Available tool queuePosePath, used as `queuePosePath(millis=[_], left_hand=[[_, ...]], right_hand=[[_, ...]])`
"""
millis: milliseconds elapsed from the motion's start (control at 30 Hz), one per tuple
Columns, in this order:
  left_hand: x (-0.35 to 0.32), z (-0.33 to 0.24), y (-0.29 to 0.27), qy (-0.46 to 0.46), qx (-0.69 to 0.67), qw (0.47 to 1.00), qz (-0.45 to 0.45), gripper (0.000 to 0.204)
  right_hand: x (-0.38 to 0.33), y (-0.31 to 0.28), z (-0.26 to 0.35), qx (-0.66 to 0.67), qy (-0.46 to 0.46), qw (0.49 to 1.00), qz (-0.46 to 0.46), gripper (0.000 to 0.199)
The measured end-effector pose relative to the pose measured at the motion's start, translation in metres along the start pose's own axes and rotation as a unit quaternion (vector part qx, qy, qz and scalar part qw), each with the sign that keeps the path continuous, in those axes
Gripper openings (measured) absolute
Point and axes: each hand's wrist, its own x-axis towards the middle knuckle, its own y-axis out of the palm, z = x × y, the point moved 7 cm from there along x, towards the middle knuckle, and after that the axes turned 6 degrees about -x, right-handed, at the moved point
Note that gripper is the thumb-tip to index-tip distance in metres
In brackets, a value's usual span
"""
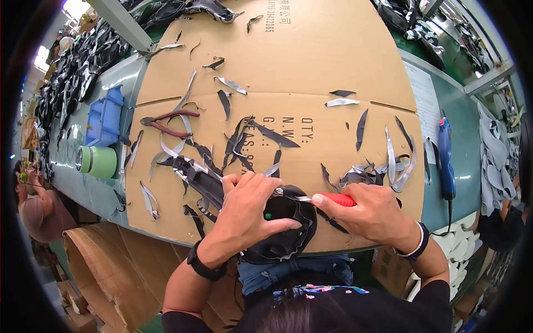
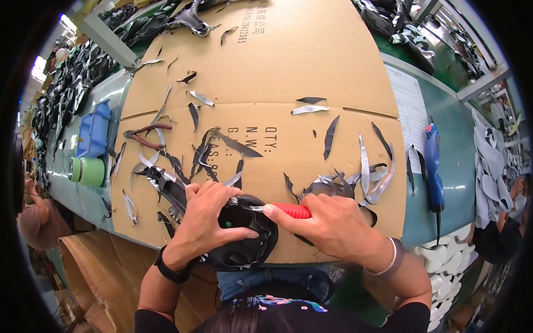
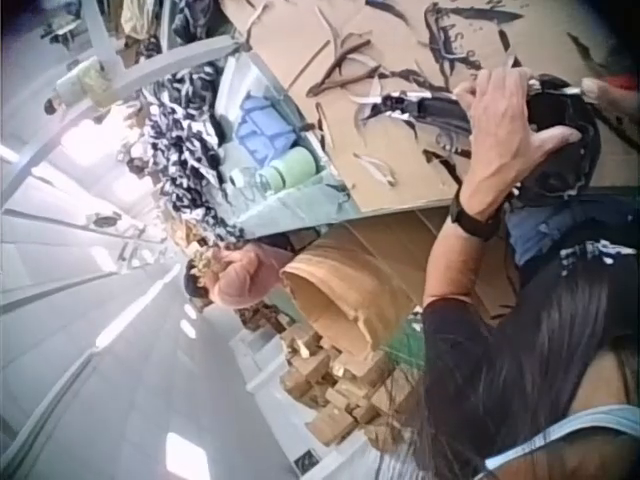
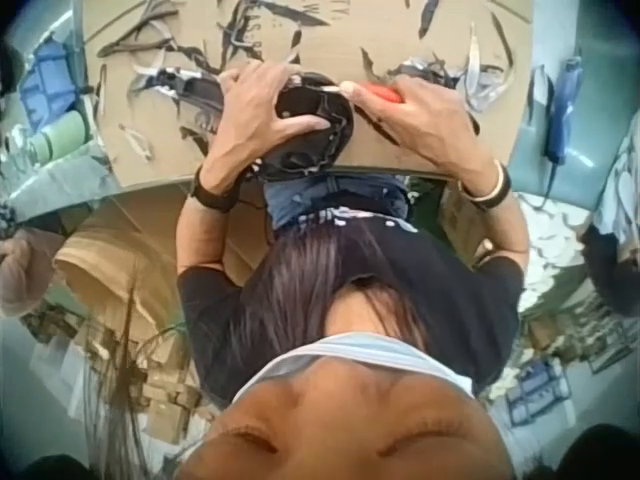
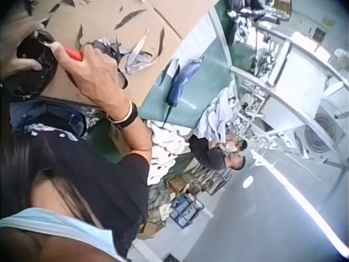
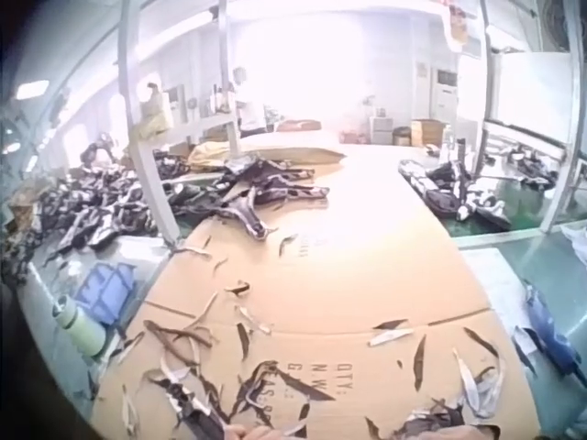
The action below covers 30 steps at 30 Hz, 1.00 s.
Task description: The person picks up a bicycle saddle and trims excess material from its edges using a utility knife. They repeatedly turn the saddle to reach different sides, occasionally clearing scraps from the cardboard workspace by hand before picking up another saddle to repeat the process.
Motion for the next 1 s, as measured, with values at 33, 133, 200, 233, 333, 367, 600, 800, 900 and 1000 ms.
queuePosePath(millis=[33,133,200,233,333,367,600,800,900,1000], left_hand=[[-0.001,0.0,0.0,0.005,0.002,1.0,-0.001,0.067],[-0.003,0.002,0.002,0.012,0.003,1.0,-0.009,0.067],[-0.004,0.002,0.001,0.012,0.003,1.0,-0.016,0.068],[-0.004,0.002,0.001,0.011,0.002,1.0,-0.019,0.068],[-0.003,0.003,0.001,0.015,0.0,1.0,-0.027,0.068],[-0.003,0.003,0.001,0.017,0.0,0.999,-0.029,0.068],[-0.005,-0.002,0.002,0.021,0.013,0.999,-0.038,0.066],[-0.016,-0.037,-0.004,-0.028,0.101,0.992,-0.073,0.058],[-0.018,-0.048,-0.006,-0.029,0.096,0.991,-0.091,0.058],[-0.02,-0.038,0.003,-0.041,0.073,0.992,-0.092,0.057]], right_hand=[[-0.003,0.004,0.0,-0.011,-0.017,1.0,0.014,0.057],[-0.015,0.019,0.004,0.005,-0.009,0.998,0.059,0.063],[-0.024,0.028,0.013,0.031,0.015,0.995,0.089,0.063],[-0.026,0.029,0.015,0.058,0.058,0.993,0.085,0.064],[-0.036,0.031,0.02,0.109,0.123,0.984,0.071,0.065],[-0.04,0.032,0.022,0.138,0.146,0.978,0.061,0.066],[-0.072,0.033,0.048,0.135,0.234,0.962,0.036,0.068],[-0.008,-0.007,0.024,0.296,0.225,0.912,-0.172,0.062],[0.017,-0.002,0.022,0.288,0.18,0.925,-0.172,0.059],[0.011,0.014,0.005,0.326,0.267,0.901,-0.105,0.054]])
